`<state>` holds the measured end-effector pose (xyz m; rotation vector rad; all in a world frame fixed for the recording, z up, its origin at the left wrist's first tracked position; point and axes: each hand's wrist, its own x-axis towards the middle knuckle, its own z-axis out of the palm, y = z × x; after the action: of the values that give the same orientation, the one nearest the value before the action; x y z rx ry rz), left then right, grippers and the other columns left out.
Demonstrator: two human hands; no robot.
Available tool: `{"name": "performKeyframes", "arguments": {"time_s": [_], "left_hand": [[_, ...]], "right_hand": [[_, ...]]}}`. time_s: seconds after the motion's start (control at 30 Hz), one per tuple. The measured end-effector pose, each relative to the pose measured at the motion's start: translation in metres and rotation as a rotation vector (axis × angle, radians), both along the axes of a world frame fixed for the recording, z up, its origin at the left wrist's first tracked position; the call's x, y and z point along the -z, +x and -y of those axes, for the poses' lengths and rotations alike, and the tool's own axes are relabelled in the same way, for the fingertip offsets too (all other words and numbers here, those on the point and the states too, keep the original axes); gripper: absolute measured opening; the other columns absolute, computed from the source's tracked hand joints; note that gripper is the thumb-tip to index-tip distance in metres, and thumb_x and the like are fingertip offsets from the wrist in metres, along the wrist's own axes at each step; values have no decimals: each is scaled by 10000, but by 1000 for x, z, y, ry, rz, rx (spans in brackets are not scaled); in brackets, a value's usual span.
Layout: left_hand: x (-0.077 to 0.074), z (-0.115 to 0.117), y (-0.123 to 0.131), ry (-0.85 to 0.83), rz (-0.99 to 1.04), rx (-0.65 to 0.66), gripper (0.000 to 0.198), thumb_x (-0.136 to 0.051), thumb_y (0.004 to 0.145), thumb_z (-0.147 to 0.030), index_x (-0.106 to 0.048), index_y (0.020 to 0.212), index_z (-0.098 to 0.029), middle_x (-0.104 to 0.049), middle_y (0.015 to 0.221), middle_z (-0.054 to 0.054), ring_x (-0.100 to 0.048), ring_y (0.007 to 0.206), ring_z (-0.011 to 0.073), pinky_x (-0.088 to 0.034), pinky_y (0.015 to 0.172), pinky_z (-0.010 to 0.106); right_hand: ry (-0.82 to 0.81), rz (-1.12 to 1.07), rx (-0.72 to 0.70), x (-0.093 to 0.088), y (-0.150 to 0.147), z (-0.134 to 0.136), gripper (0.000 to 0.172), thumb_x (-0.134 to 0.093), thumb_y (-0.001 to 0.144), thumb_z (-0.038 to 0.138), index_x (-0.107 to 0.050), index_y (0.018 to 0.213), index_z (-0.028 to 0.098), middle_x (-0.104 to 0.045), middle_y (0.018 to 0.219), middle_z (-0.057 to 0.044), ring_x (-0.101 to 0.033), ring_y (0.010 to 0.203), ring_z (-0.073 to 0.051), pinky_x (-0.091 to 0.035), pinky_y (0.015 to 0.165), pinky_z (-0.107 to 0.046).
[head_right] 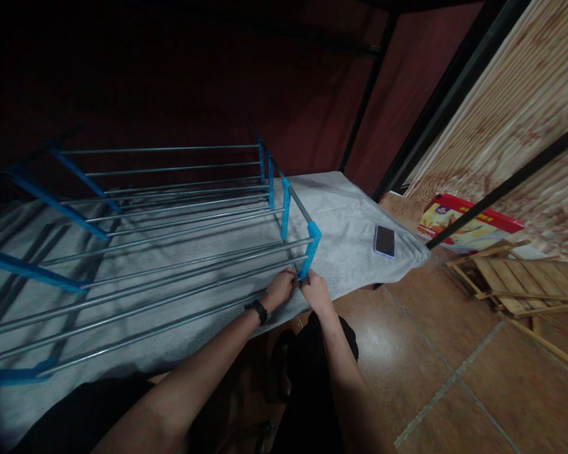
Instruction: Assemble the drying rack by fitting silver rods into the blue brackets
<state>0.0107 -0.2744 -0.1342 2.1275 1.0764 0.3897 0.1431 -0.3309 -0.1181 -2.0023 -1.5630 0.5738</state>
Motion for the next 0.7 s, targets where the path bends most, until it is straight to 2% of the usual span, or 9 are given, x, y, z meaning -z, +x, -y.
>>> {"name": "performKeyframes", "arguments": {"time_s": [0.27, 0.57, 0.7], "left_hand": [[-5, 1, -1, 0, 7, -3, 177, -481, 822, -113, -647, 768, -140, -654, 893, 76, -586, 866, 179, -427, 826, 298], [-4, 1, 2, -28, 31, -23, 201, -439, 801, -73, -621, 742, -137, -647, 883, 97, -586, 868, 191, -423, 829, 311], [-5, 4, 3, -74, 40, -62, 218, -418, 822, -79, -630, 822, -132, -660, 926, 103, -595, 892, 193, -425, 843, 315]], "right_hand": [[-54, 66, -31, -11, -6, 4, 243, -421, 797, 112, -601, 935, 198, -682, 804, -66, -629, 832, -206, -364, 679, -255], [-82, 43, -23, -10, -6, 3, 196, -418, 822, 149, -590, 900, 201, -679, 830, -65, -613, 831, -196, -360, 692, -256], [-84, 20, -6, -9, -4, 1, 178, -423, 816, 162, -588, 864, 207, -669, 810, -55, -595, 803, -194, -357, 677, -258]]}}
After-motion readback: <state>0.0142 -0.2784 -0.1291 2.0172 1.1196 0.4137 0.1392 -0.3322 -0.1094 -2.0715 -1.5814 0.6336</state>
